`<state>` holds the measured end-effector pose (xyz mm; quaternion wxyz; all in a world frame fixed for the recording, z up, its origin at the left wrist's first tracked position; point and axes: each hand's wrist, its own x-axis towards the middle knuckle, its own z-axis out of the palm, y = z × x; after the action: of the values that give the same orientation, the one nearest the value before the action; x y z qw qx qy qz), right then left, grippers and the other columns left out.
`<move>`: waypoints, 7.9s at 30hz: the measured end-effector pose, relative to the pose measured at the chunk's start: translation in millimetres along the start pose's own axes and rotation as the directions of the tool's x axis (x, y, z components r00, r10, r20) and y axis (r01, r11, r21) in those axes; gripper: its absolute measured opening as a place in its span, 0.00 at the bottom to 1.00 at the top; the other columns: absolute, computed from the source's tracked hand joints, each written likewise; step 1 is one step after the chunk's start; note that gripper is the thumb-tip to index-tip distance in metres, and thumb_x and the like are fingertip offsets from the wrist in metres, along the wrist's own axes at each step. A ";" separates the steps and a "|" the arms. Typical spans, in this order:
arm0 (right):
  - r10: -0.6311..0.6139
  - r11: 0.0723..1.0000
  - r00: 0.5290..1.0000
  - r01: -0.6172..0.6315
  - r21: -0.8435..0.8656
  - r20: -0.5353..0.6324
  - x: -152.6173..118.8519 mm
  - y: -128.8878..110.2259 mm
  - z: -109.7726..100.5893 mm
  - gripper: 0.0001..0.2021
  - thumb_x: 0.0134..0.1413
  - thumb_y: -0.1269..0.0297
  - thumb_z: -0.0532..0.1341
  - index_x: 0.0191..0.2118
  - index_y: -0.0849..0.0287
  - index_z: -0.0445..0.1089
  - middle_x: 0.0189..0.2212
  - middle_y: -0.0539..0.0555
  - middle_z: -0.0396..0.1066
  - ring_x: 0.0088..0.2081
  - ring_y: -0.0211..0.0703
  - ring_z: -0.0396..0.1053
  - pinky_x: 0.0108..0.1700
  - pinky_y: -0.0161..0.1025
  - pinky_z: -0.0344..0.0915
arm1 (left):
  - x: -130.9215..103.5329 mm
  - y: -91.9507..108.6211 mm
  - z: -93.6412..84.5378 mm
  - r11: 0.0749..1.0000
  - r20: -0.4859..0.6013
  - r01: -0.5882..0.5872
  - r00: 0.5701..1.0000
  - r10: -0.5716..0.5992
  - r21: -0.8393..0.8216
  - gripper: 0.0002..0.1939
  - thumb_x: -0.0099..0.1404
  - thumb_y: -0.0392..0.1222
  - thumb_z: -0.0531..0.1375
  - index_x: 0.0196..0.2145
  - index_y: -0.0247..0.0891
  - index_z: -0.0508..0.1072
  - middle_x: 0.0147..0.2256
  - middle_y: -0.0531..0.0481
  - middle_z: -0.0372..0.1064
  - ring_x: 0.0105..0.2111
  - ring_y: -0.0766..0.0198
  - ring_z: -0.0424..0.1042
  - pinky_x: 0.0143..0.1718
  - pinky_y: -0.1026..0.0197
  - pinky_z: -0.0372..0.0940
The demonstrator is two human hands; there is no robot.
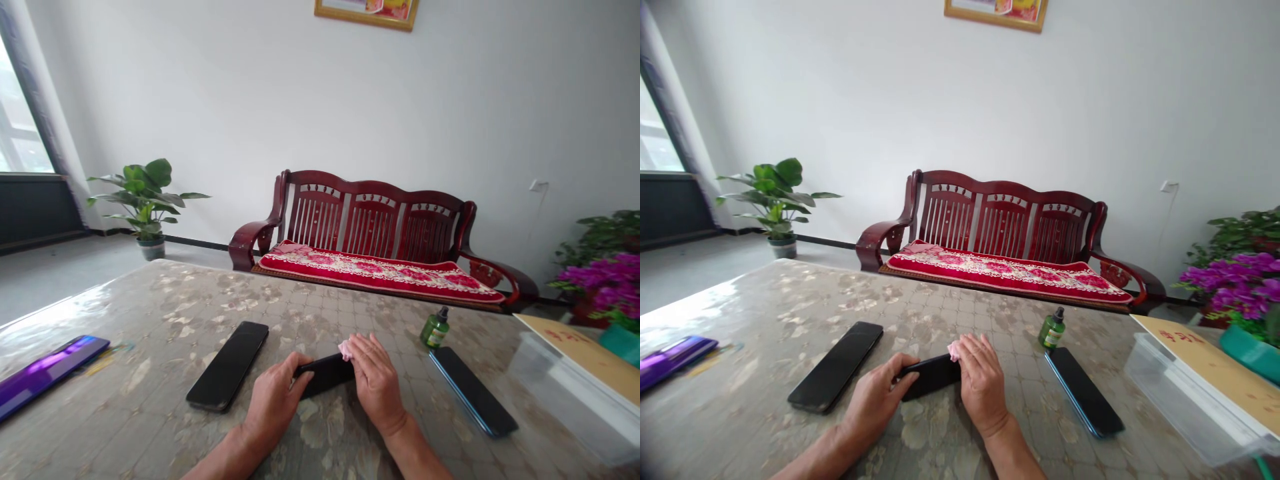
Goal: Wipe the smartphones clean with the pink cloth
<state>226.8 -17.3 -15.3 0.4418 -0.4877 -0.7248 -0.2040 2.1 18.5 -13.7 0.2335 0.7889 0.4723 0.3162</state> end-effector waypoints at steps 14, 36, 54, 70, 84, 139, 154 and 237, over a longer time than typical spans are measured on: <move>-0.010 1.000 0.999 0.009 0.027 0.043 -1.1 0.6 3.9 0.19 0.63 0.75 0.55 0.56 0.50 0.69 0.51 0.54 0.74 0.54 0.47 0.70 0.60 0.56 0.64 | 1.0 -2.1 0.8 1.000 0.001 -0.004 1.000 0.004 -0.015 0.05 0.64 0.41 0.57 0.38 0.46 0.72 0.33 0.56 0.75 0.35 0.62 0.75 0.36 0.66 0.59; 0.565 0.754 0.825 -0.528 0.391 0.025 -6.6 12.8 12.9 0.16 0.59 0.56 0.59 0.46 0.56 0.77 0.46 0.58 0.76 0.49 0.53 0.74 0.54 0.49 0.70 | -2.2 -1.8 -0.1 0.998 0.023 -0.003 1.000 0.005 -0.069 0.05 0.65 0.42 0.56 0.38 0.45 0.70 0.31 0.58 0.74 0.32 0.64 0.73 0.33 0.67 0.58; 0.664 0.608 0.736 -0.636 0.476 0.135 -9.7 12.8 16.9 0.20 0.58 0.51 0.59 0.48 0.58 0.76 0.47 0.57 0.75 0.50 0.54 0.73 0.53 0.48 0.69 | 0.3 -5.6 5.1 0.981 0.011 0.059 0.998 -0.058 -0.183 0.06 0.63 0.42 0.55 0.36 0.43 0.71 0.29 0.56 0.74 0.30 0.62 0.73 0.32 0.66 0.61; 0.639 0.663 0.756 -0.636 0.394 0.145 -19.2 19.0 22.3 0.18 0.59 0.51 0.57 0.46 0.54 0.77 0.45 0.56 0.77 0.48 0.54 0.74 0.50 0.48 0.71 | 1.3 -7.6 4.0 0.960 -0.054 0.080 0.994 -0.098 -0.269 0.08 0.62 0.46 0.55 0.34 0.41 0.71 0.28 0.54 0.73 0.30 0.60 0.74 0.33 0.64 0.63; 0.692 0.515 0.694 -0.667 0.538 0.198 -9.5 13.6 15.4 0.19 0.52 0.52 0.62 0.45 0.59 0.77 0.44 0.59 0.78 0.47 0.55 0.74 0.51 0.49 0.69 | 4.4 -7.3 11.7 0.789 0.047 0.149 0.987 -0.152 -0.595 0.16 0.55 0.53 0.63 0.29 0.38 0.69 0.24 0.54 0.69 0.27 0.61 0.70 0.28 0.64 0.62; 0.759 0.460 0.612 -0.744 0.484 0.220 -3.1 22.0 34.8 0.19 0.53 0.49 0.60 0.39 0.59 0.77 0.40 0.59 0.78 0.44 0.53 0.74 0.49 0.44 0.67 | -24.2 12.1 32.4 0.973 0.419 -0.141 0.884 0.206 -0.180 0.45 0.46 0.29 0.71 0.61 0.45 0.64 0.62 0.41 0.57 0.61 0.47 0.58 0.62 0.50 0.55; 0.595 0.672 0.771 -0.633 0.384 0.228 -0.4 11.6 38.1 0.10 0.56 0.60 0.58 0.37 0.52 0.78 0.38 0.53 0.79 0.43 0.46 0.74 0.50 0.42 0.67 | -30.3 24.3 32.1 0.996 0.447 -0.087 0.890 0.085 -0.016 0.39 0.48 0.38 0.73 0.58 0.43 0.69 0.61 0.38 0.61 0.59 0.47 0.63 0.59 0.53 0.59; 0.211 0.970 0.709 -0.067 -0.234 0.672 -39.0 -32.5 -36.0 0.24 0.61 0.75 0.49 0.62 0.59 0.63 0.62 0.57 0.61 0.63 0.49 0.58 0.61 0.45 0.62 | -37.3 22.2 43.9 0.796 0.356 -0.594 0.773 0.525 0.114 0.01 0.68 0.38 0.59 0.37 0.40 0.69 0.38 0.52 0.72 0.39 0.60 0.72 0.44 0.59 0.68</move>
<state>219.1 -78.3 -24.6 0.1039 -0.6221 -0.7749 -0.0418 33.7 -27.7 -39.6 0.1096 0.9538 0.2043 0.1909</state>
